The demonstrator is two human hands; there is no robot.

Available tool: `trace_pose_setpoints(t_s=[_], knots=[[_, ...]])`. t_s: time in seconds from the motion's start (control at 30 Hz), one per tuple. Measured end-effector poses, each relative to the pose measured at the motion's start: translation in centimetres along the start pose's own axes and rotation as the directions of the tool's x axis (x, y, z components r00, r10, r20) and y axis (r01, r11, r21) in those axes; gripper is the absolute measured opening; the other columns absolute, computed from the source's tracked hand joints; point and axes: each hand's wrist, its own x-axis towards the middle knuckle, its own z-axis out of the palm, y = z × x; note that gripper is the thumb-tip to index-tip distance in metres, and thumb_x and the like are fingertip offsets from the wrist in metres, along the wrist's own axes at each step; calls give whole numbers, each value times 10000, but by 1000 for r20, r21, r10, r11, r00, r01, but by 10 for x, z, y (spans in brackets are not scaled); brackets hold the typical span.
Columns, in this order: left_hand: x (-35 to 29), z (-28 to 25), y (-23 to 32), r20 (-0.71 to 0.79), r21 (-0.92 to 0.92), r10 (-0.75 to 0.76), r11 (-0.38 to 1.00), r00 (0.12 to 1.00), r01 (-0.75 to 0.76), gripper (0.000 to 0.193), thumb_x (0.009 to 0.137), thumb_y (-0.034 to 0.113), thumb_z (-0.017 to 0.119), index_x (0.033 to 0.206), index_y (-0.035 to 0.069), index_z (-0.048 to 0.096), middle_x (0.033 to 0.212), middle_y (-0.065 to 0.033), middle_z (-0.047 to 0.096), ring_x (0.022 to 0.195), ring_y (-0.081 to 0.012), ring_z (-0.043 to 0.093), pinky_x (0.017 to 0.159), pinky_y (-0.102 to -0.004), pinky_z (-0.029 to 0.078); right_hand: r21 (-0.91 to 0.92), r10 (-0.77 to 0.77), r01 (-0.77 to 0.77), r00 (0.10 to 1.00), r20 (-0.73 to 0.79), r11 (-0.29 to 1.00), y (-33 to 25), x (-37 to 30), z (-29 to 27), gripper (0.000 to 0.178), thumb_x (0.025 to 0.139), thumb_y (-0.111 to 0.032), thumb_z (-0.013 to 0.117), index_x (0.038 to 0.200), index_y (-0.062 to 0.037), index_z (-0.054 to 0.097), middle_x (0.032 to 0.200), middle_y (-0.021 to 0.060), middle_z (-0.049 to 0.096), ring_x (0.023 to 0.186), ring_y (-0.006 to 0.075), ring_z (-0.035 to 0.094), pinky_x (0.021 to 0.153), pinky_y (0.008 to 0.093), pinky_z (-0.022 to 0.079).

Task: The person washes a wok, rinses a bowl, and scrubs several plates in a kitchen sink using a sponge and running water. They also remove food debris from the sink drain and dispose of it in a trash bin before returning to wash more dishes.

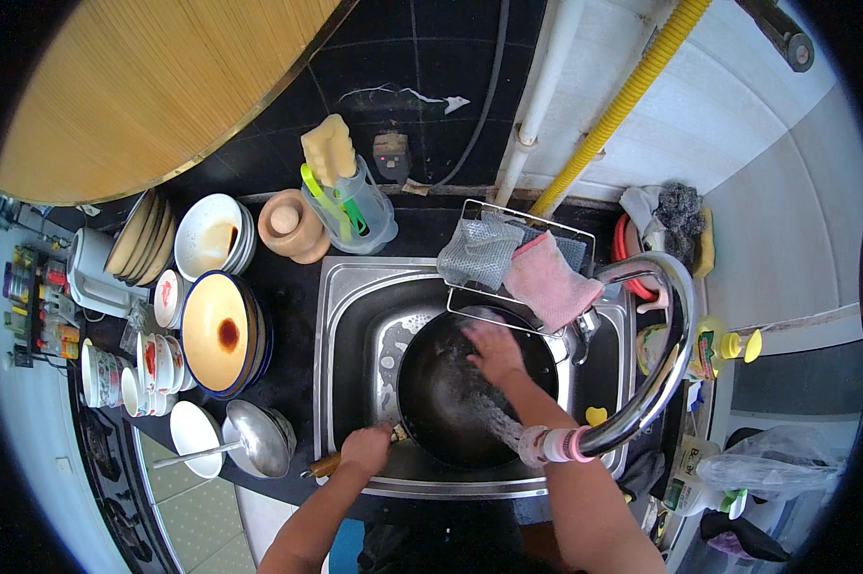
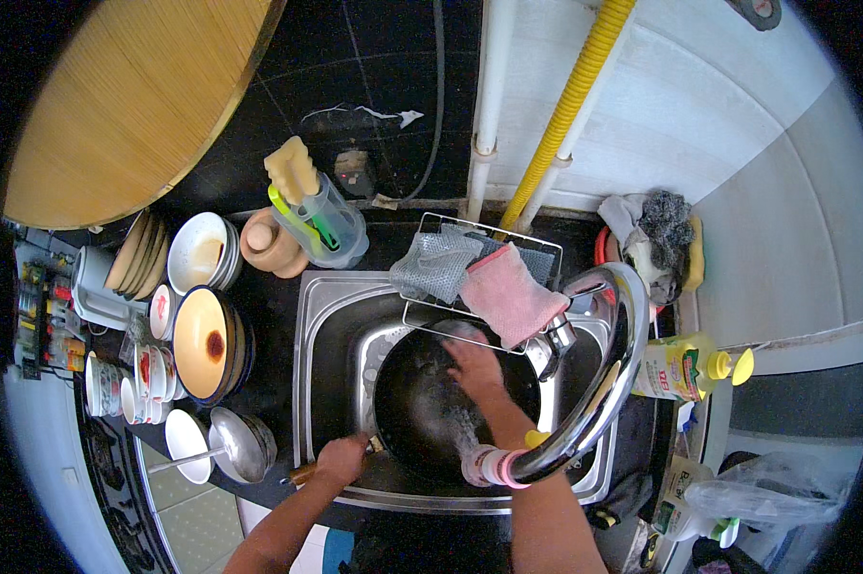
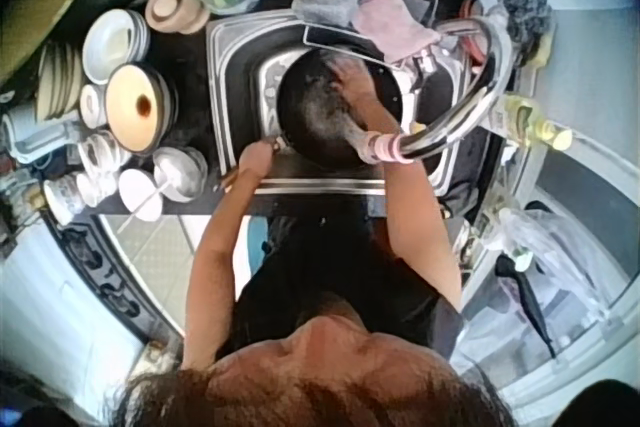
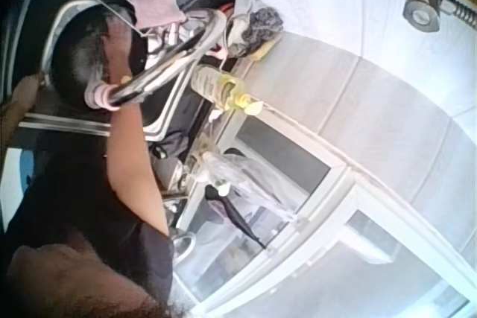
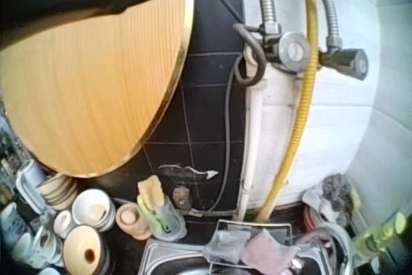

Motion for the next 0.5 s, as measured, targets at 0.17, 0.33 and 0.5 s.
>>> trace_pose_setpoints(t_s=[0.17, 0.33, 0.5], knots=[[-1, -4, 3, 13, -46, -25, 999, 1000, 25, 157, 742, 84, 509, 890, 49, 545, 839, -178, 628, 800, -329, 613, 712, -427, 488, -46, 108, -108, 994, -11, 993, 50, -99, -13, 620, 812, -420, 503, 1308, -77, 360, 1387, 98, 288, 1286, 231, 229, 1063, 406, 128], [2, -2, 5, 20, -41, -33, 999, 999, 33, 150, 741, 87, 507, 882, 55, 550, 841, -179, 628, 802, -332, 614, 708, -435, 489, 513, -128, -256, 791, 599, 819, -40, -139, -101, 602, 866, -420, 432, 1314, -30, 332, 1344, 174, 338, 1265, 317, 282, 1057, 407, 186], [0, -2, 5, 19, -49, -40, 998, 999, 41, 149, 748, 96, 502, 882, 41, 541, 830, -183, 627, 787, -339, 616, 699, -434, 490, 578, -267, 142, 954, 137, 803, -114, -77, 30, 613, 901, -417, 363, 1374, -69, 188, 1367, 249, 247, 1291, 372, 205, 1055, 456, 161]])
